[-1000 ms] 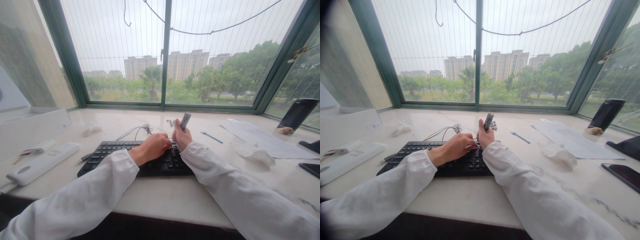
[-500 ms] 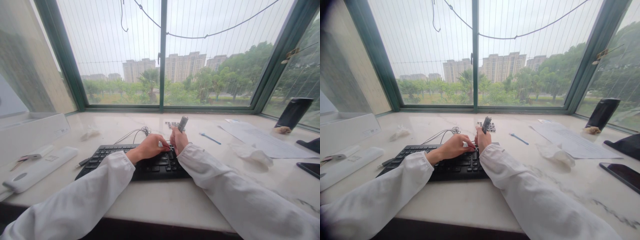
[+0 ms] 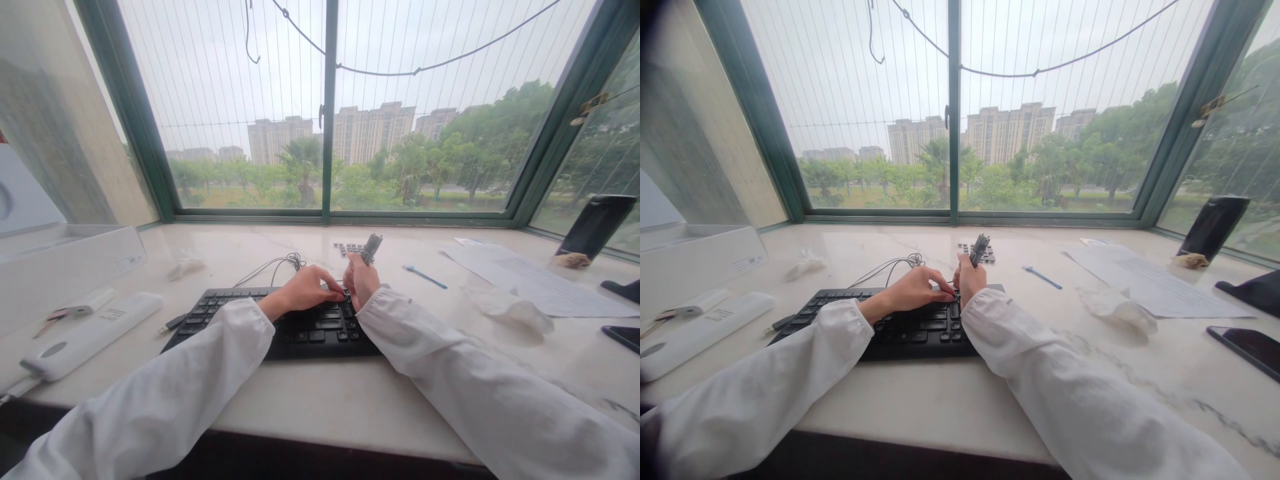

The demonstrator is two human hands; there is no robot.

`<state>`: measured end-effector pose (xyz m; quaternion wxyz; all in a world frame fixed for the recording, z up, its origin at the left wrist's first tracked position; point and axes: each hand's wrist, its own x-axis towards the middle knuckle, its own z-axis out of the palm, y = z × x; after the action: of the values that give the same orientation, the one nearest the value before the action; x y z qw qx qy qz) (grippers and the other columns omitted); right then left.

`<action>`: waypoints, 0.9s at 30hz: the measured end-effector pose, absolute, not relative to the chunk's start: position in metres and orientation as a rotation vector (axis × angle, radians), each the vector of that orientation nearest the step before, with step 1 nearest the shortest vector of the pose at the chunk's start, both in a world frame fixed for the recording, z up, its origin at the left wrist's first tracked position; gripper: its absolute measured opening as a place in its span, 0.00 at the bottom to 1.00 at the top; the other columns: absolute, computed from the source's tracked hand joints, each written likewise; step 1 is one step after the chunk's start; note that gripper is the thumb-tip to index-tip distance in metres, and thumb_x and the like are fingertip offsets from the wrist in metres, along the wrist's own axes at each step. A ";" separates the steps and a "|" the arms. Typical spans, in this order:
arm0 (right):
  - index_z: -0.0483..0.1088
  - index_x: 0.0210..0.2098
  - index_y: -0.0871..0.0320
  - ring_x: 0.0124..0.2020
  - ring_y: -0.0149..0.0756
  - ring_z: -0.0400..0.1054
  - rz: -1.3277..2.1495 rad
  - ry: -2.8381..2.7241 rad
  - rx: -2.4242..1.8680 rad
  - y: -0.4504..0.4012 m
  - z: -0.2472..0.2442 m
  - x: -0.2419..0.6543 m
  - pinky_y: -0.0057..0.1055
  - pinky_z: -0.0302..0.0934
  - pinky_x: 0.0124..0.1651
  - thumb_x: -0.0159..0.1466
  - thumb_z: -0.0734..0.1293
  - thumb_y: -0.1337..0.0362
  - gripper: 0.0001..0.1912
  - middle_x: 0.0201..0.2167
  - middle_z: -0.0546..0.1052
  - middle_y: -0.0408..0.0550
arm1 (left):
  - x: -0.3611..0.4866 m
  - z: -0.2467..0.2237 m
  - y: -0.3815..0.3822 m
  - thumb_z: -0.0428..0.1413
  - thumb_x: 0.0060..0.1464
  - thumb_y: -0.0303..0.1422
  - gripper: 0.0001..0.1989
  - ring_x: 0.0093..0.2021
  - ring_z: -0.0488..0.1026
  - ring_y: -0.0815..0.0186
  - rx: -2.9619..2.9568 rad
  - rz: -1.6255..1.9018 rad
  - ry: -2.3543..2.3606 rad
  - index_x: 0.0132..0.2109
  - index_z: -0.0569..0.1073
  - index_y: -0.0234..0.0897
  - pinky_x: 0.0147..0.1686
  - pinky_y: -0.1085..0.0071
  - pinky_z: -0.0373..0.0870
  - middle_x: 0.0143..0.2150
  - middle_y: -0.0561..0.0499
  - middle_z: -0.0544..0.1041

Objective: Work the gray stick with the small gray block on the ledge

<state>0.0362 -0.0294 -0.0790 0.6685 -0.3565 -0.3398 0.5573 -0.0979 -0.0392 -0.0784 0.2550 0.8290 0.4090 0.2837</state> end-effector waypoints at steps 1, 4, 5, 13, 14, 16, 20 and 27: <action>0.44 0.16 0.53 0.10 0.20 0.36 1.258 -0.758 -0.788 -0.030 -0.079 0.035 0.23 0.34 0.11 0.54 0.64 0.61 0.22 0.07 0.46 0.30 | -0.098 -0.078 -0.039 0.61 0.46 0.38 0.12 0.38 0.75 0.64 2.249 0.768 1.105 0.37 0.81 0.37 0.40 0.73 0.67 0.36 0.50 0.81; 0.43 0.15 0.53 0.10 0.21 0.37 1.269 -0.780 -0.754 -0.034 -0.078 0.032 0.24 0.34 0.11 0.54 0.64 0.61 0.23 0.07 0.45 0.31 | -0.098 -0.075 -0.040 0.60 0.47 0.39 0.13 0.37 0.75 0.64 2.266 0.753 1.086 0.38 0.81 0.36 0.40 0.74 0.67 0.35 0.50 0.81; 0.44 0.14 0.53 0.10 0.22 0.38 1.275 -0.810 -0.743 -0.035 -0.078 0.031 0.25 0.35 0.12 0.54 0.65 0.61 0.24 0.07 0.46 0.32 | -0.098 -0.074 -0.041 0.60 0.47 0.39 0.14 0.37 0.74 0.64 2.275 0.744 1.088 0.38 0.81 0.36 0.40 0.74 0.67 0.34 0.50 0.81; 0.49 0.10 0.54 0.09 0.23 0.43 1.210 -1.056 -0.712 -0.045 -0.081 0.031 0.26 0.39 0.13 0.54 0.65 0.60 0.24 0.05 0.50 0.34 | -0.098 -0.071 -0.042 0.61 0.44 0.43 0.16 0.32 0.72 0.65 2.288 0.732 1.093 0.32 0.80 0.33 0.35 0.75 0.64 0.27 0.52 0.77; 0.49 0.10 0.55 0.09 0.23 0.44 1.190 -1.077 -0.709 -0.046 -0.081 0.031 0.26 0.41 0.13 0.54 0.65 0.60 0.24 0.05 0.50 0.35 | -0.099 -0.071 -0.042 0.61 0.44 0.43 0.16 0.31 0.71 0.66 2.288 0.727 1.091 0.32 0.80 0.33 0.34 0.75 0.63 0.26 0.53 0.77; 0.51 0.10 0.55 0.10 0.23 0.46 1.161 -1.128 -0.709 -0.048 -0.081 0.030 0.26 0.44 0.14 0.55 0.65 0.60 0.23 0.05 0.52 0.35 | -0.099 -0.070 -0.042 0.61 0.45 0.44 0.16 0.30 0.70 0.67 2.290 0.716 1.086 0.31 0.80 0.33 0.33 0.76 0.63 0.25 0.54 0.75; 0.53 0.11 0.55 0.10 0.24 0.47 1.098 -1.187 -0.718 -0.047 -0.083 0.029 0.26 0.46 0.15 0.56 0.64 0.59 0.21 0.06 0.54 0.35 | -0.099 -0.072 -0.041 0.59 0.46 0.45 0.18 0.28 0.68 0.68 2.296 0.698 1.118 0.32 0.80 0.32 0.31 0.76 0.62 0.23 0.55 0.73; 0.53 0.14 0.55 0.14 0.26 0.49 0.897 -1.310 -0.750 -0.051 -0.084 0.032 0.27 0.47 0.19 0.58 0.62 0.57 0.21 0.09 0.54 0.36 | -0.101 -0.078 -0.035 0.58 0.47 0.43 0.18 0.29 0.68 0.67 2.330 0.701 1.114 0.32 0.79 0.30 0.32 0.76 0.63 0.25 0.53 0.74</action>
<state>0.0320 -0.0510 -0.0836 0.6390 -0.3286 -0.5739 0.3929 -0.1008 -0.0353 -0.0784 0.2309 0.8472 0.4049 0.2549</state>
